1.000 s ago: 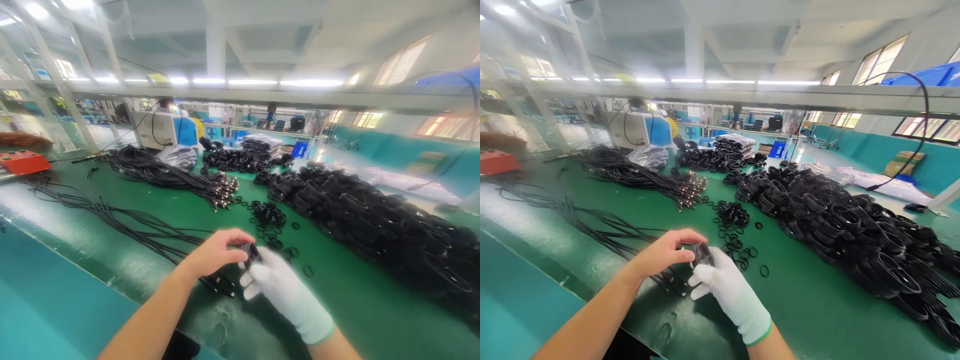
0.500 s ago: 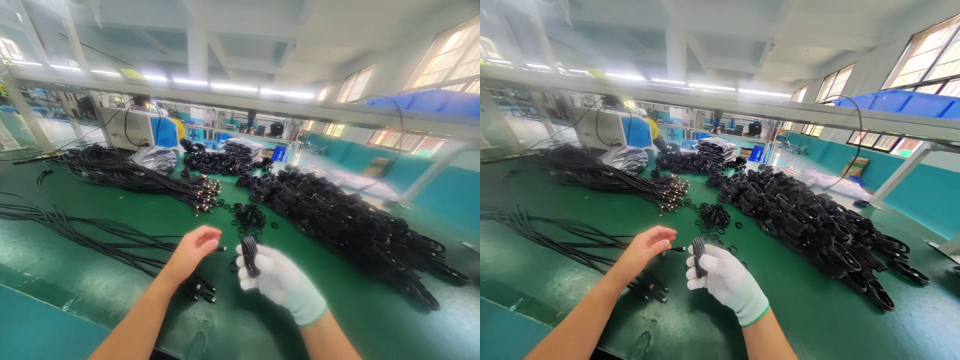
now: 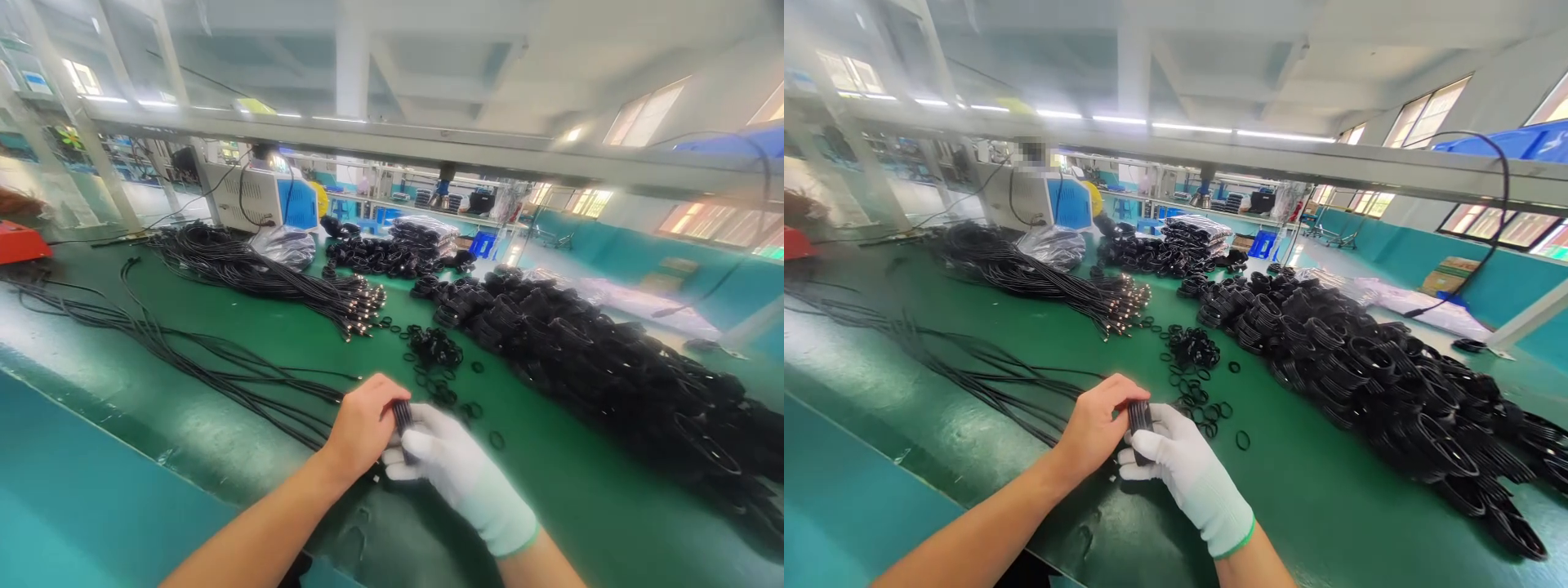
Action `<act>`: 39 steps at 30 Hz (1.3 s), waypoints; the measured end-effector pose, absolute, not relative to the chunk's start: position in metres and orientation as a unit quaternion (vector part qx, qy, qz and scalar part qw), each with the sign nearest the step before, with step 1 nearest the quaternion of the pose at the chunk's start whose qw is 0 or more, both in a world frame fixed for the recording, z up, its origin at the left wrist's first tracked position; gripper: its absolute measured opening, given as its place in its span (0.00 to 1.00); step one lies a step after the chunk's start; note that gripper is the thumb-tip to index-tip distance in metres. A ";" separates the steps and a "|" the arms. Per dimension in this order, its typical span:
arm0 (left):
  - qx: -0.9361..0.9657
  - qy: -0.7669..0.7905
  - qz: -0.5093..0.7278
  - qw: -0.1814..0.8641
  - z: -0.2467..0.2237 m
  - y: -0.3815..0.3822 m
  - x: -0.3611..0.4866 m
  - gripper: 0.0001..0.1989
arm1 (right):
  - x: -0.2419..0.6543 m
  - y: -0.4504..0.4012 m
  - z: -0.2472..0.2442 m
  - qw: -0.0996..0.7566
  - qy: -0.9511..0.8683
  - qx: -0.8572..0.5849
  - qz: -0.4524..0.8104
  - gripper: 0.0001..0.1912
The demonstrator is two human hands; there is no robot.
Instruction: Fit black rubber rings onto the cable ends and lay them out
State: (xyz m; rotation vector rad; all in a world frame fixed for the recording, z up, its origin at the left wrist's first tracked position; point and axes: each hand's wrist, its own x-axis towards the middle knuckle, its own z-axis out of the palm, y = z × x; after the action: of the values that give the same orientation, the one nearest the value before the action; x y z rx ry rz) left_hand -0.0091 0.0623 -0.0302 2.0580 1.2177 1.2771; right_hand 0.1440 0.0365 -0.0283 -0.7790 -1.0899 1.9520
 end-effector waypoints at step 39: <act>0.705 0.449 0.380 0.396 -0.024 0.059 -0.006 0.17 | 0.149 0.017 -0.032 0.360 -0.805 -0.470 -0.041 0.36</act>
State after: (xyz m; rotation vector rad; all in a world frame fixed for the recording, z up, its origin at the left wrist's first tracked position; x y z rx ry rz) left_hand -0.0056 0.0594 -0.0238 1.7880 1.1370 0.9631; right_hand 0.1493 0.0173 -0.0317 -1.2127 -2.0738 -0.1061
